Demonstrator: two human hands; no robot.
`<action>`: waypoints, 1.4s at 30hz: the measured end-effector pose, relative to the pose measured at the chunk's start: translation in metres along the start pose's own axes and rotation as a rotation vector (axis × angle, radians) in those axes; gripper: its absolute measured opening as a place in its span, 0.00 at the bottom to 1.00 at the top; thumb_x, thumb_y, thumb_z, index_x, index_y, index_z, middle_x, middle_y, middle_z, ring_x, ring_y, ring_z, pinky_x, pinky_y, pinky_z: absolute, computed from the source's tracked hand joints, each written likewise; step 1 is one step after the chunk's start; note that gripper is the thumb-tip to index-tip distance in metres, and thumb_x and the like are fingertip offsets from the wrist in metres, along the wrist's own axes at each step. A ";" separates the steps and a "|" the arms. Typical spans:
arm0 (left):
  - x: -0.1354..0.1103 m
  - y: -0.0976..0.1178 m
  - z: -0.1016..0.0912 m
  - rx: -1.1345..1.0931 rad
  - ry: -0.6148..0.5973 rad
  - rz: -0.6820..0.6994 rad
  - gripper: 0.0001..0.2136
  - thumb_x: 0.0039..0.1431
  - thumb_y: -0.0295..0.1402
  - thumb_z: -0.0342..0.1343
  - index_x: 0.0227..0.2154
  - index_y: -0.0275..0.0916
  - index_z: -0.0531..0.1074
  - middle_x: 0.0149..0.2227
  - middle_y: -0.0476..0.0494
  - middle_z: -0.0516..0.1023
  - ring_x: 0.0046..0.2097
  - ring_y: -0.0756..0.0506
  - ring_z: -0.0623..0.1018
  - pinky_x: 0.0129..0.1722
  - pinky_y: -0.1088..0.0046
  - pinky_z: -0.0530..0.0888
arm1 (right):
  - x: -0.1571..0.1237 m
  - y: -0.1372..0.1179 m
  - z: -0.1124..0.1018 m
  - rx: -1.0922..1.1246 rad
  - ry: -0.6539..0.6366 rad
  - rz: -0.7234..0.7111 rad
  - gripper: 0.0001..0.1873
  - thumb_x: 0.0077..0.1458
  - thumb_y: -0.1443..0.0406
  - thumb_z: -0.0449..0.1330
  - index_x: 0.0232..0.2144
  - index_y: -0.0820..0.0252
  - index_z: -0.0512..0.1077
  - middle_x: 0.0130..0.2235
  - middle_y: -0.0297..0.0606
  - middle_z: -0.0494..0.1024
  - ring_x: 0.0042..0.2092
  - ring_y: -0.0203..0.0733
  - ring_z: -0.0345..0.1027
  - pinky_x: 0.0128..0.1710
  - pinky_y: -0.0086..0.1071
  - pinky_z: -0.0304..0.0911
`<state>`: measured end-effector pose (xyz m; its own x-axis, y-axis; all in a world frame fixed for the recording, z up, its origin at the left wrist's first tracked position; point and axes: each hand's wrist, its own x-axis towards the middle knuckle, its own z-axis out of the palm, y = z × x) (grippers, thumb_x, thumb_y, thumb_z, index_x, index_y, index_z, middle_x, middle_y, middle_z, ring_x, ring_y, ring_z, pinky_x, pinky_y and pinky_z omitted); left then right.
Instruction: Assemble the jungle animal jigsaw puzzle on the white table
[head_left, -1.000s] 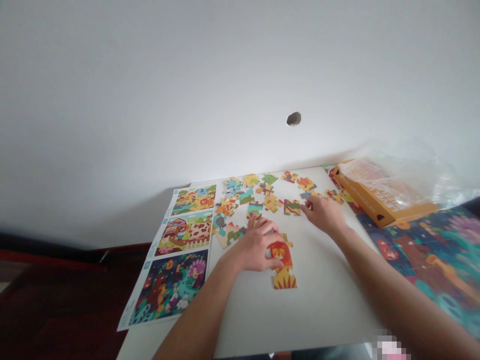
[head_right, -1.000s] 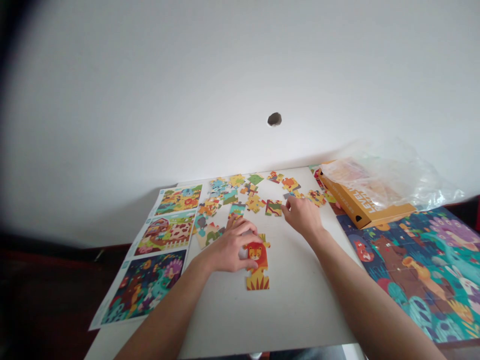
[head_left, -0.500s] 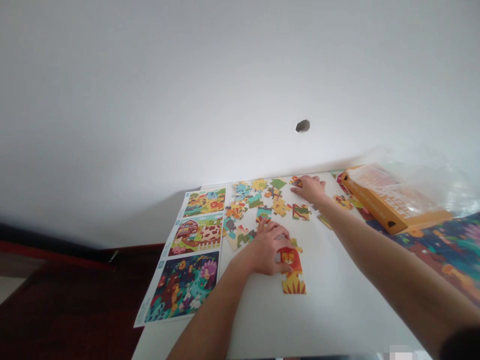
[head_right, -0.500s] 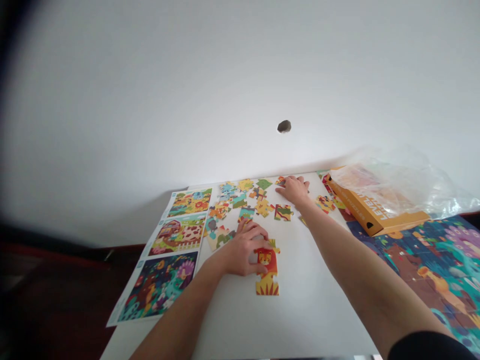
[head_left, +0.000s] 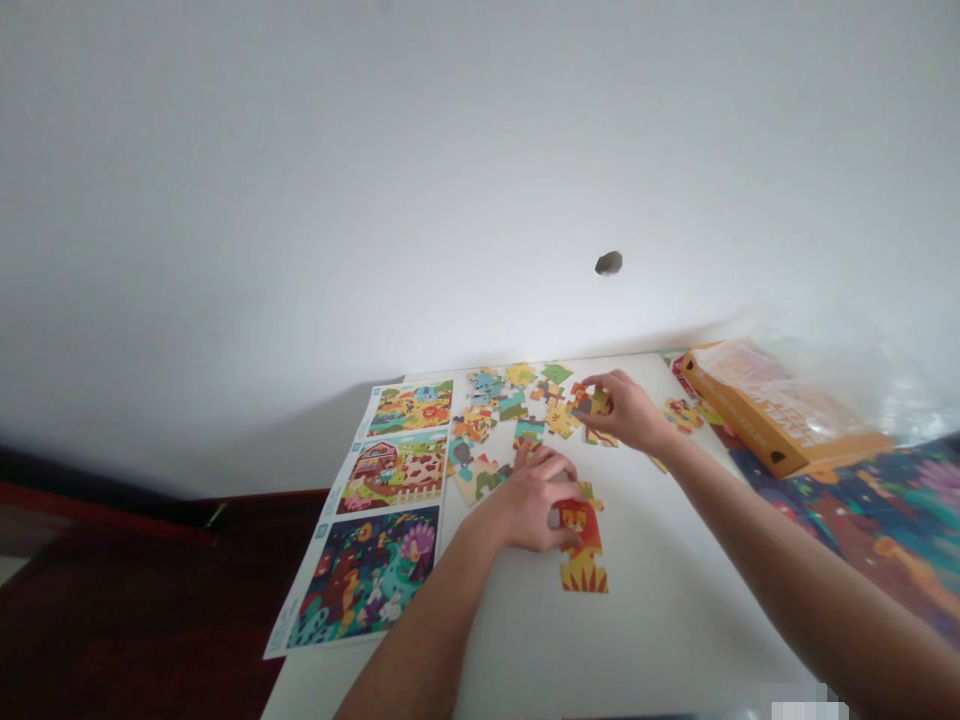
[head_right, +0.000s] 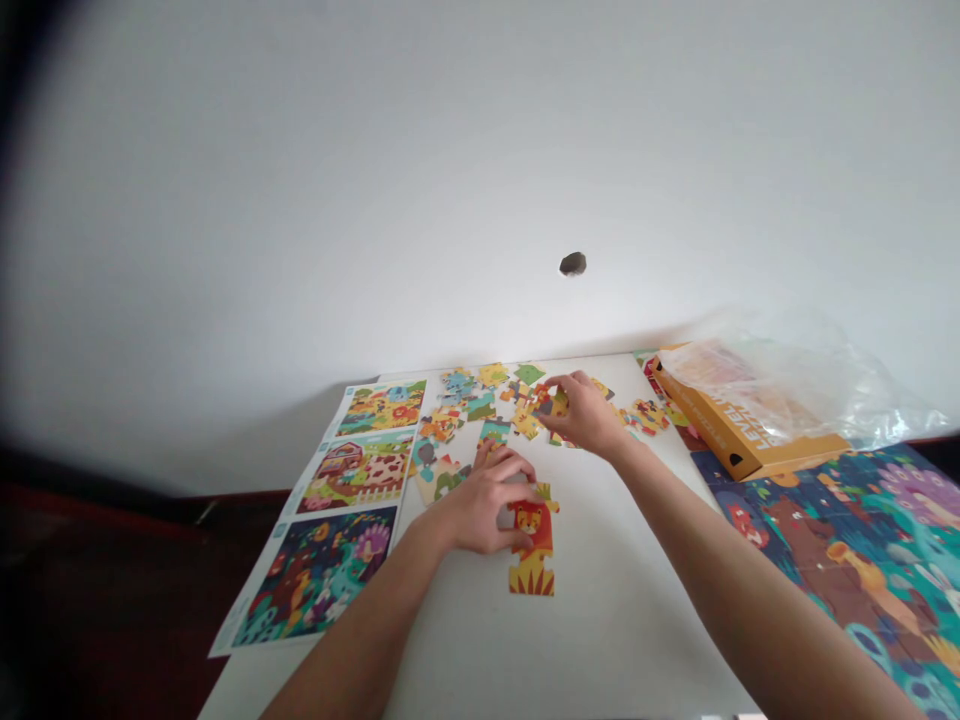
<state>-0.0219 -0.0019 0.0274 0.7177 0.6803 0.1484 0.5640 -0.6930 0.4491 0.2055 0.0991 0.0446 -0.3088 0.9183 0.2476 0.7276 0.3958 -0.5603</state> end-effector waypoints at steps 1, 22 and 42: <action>0.000 -0.001 0.000 0.004 0.003 -0.001 0.21 0.48 0.50 0.67 0.44 0.47 0.79 0.48 0.43 0.74 0.54 0.37 0.68 0.65 0.48 0.52 | -0.014 -0.004 -0.001 0.078 -0.072 -0.047 0.23 0.50 0.60 0.66 0.49 0.58 0.74 0.41 0.41 0.73 0.38 0.41 0.69 0.41 0.33 0.65; -0.003 -0.010 -0.007 0.015 0.020 -0.062 0.14 0.49 0.42 0.70 0.38 0.46 0.78 0.47 0.46 0.73 0.54 0.40 0.68 0.64 0.51 0.52 | -0.062 0.012 0.011 0.182 -0.326 -0.408 0.14 0.60 0.67 0.57 0.46 0.56 0.79 0.34 0.41 0.76 0.39 0.44 0.68 0.44 0.38 0.60; -0.002 -0.008 -0.004 -0.018 0.005 -0.053 0.13 0.51 0.37 0.68 0.40 0.47 0.78 0.46 0.47 0.74 0.53 0.41 0.68 0.63 0.53 0.55 | -0.065 0.012 0.024 -0.009 -0.230 -0.244 0.16 0.56 0.54 0.66 0.43 0.55 0.77 0.39 0.41 0.74 0.46 0.48 0.68 0.47 0.42 0.58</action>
<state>-0.0299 0.0032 0.0271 0.6847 0.7175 0.1281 0.5941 -0.6512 0.4722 0.2198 0.0445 0.0025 -0.6040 0.7744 0.1882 0.6202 0.6051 -0.4992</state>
